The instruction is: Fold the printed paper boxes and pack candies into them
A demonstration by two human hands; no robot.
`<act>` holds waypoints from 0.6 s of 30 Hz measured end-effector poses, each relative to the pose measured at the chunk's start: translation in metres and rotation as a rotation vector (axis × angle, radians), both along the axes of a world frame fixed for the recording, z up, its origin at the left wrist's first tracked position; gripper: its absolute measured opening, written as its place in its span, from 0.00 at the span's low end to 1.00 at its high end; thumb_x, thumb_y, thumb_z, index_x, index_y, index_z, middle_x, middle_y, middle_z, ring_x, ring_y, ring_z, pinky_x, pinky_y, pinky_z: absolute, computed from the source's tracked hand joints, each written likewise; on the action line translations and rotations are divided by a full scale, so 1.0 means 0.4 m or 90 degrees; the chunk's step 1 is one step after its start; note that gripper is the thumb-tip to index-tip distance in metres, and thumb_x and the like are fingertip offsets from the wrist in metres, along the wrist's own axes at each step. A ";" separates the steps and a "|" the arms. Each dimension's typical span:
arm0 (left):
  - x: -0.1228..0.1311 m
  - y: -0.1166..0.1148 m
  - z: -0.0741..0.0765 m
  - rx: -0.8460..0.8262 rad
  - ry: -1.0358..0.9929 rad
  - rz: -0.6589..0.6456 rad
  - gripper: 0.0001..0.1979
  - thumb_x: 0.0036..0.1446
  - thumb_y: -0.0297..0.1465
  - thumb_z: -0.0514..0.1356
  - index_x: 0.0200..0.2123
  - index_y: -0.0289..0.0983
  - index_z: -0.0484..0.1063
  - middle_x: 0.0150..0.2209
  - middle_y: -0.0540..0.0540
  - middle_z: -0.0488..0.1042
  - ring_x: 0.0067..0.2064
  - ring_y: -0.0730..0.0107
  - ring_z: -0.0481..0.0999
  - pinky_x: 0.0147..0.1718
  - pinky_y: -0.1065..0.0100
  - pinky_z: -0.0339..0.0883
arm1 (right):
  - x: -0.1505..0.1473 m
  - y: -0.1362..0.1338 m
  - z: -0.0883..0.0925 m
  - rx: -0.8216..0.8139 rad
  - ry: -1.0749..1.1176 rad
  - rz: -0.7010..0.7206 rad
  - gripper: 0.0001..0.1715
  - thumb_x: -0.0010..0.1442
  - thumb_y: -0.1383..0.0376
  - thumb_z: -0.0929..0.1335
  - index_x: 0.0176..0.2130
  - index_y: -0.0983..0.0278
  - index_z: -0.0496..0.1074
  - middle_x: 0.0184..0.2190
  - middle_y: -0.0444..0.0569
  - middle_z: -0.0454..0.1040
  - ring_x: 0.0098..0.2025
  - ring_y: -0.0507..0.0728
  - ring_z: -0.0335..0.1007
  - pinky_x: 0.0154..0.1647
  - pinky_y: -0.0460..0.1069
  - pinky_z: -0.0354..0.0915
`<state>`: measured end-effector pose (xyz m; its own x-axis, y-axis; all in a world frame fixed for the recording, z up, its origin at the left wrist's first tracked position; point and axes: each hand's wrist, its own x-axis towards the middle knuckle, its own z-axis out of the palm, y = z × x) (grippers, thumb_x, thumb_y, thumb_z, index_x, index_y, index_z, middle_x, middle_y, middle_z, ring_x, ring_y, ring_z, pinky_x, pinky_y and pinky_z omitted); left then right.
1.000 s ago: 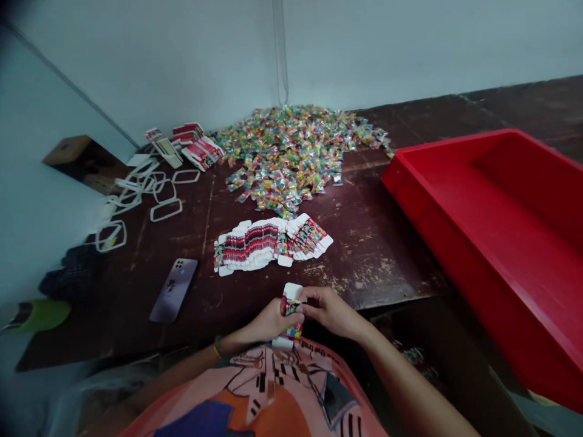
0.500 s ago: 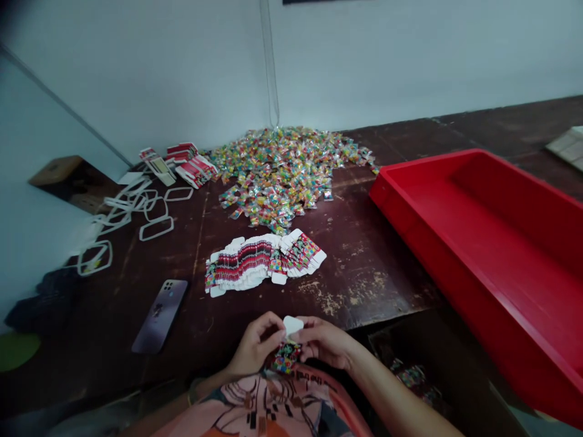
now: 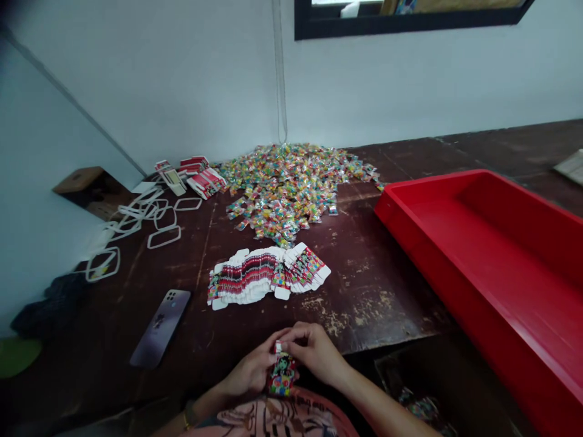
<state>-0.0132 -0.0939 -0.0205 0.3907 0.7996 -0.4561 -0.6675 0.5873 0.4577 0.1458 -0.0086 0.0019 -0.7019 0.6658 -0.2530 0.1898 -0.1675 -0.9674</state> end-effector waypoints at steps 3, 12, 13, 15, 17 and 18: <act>-0.014 -0.018 -0.008 0.011 0.001 0.012 0.32 0.47 0.31 0.65 0.57 0.45 0.63 0.52 0.41 0.69 0.48 0.58 0.73 0.48 0.57 0.62 | 0.001 -0.018 0.012 0.112 0.005 0.032 0.15 0.61 0.57 0.66 0.37 0.61 0.79 0.35 0.50 0.74 0.38 0.56 0.70 0.41 0.50 0.65; -0.032 -0.008 0.002 0.075 0.217 -0.060 0.27 0.51 0.41 0.64 0.54 0.41 0.66 0.43 0.43 0.74 0.41 0.63 0.73 0.44 0.61 0.63 | 0.029 0.145 0.048 0.471 -0.089 0.273 0.13 0.64 0.60 0.63 0.40 0.58 0.77 0.38 0.47 0.76 0.41 0.53 0.70 0.47 0.48 0.63; -0.042 0.003 0.018 0.093 0.297 -0.068 0.23 0.50 0.40 0.64 0.48 0.38 0.70 0.40 0.43 0.74 0.40 0.64 0.72 0.42 0.63 0.63 | 0.024 0.231 0.042 0.518 -0.156 0.211 0.14 0.64 0.60 0.63 0.36 0.59 0.77 0.36 0.46 0.76 0.40 0.53 0.70 0.46 0.47 0.63; -0.068 0.022 0.061 0.135 0.450 -0.087 0.15 0.47 0.36 0.66 0.38 0.34 0.73 0.34 0.46 0.73 0.38 0.66 0.70 0.40 0.67 0.61 | 0.014 0.423 0.027 0.591 -0.329 -0.001 0.15 0.64 0.60 0.62 0.40 0.61 0.76 0.43 0.50 0.76 0.46 0.56 0.69 0.49 0.49 0.63; -0.101 0.029 0.109 0.159 0.552 -0.120 0.14 0.42 0.31 0.67 0.35 0.35 0.73 0.31 0.50 0.71 0.36 0.69 0.68 0.37 0.70 0.60 | 0.007 0.600 0.010 0.613 -0.403 -0.116 0.20 0.65 0.63 0.58 0.49 0.65 0.73 0.51 0.58 0.71 0.53 0.62 0.64 0.54 0.55 0.59; -0.118 0.026 0.130 0.160 0.587 -0.148 0.16 0.39 0.28 0.67 0.36 0.36 0.73 0.31 0.52 0.71 0.35 0.69 0.67 0.37 0.70 0.59 | 0.006 0.670 0.000 0.620 -0.430 -0.151 0.21 0.65 0.63 0.58 0.51 0.66 0.71 0.54 0.59 0.68 0.55 0.64 0.61 0.54 0.57 0.58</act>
<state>-0.0604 -0.0833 0.0317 0.1268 0.8634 -0.4883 0.1346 0.4727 0.8709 0.1483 0.2596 0.0021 -0.4559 0.8760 0.1578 0.7694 0.4769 -0.4249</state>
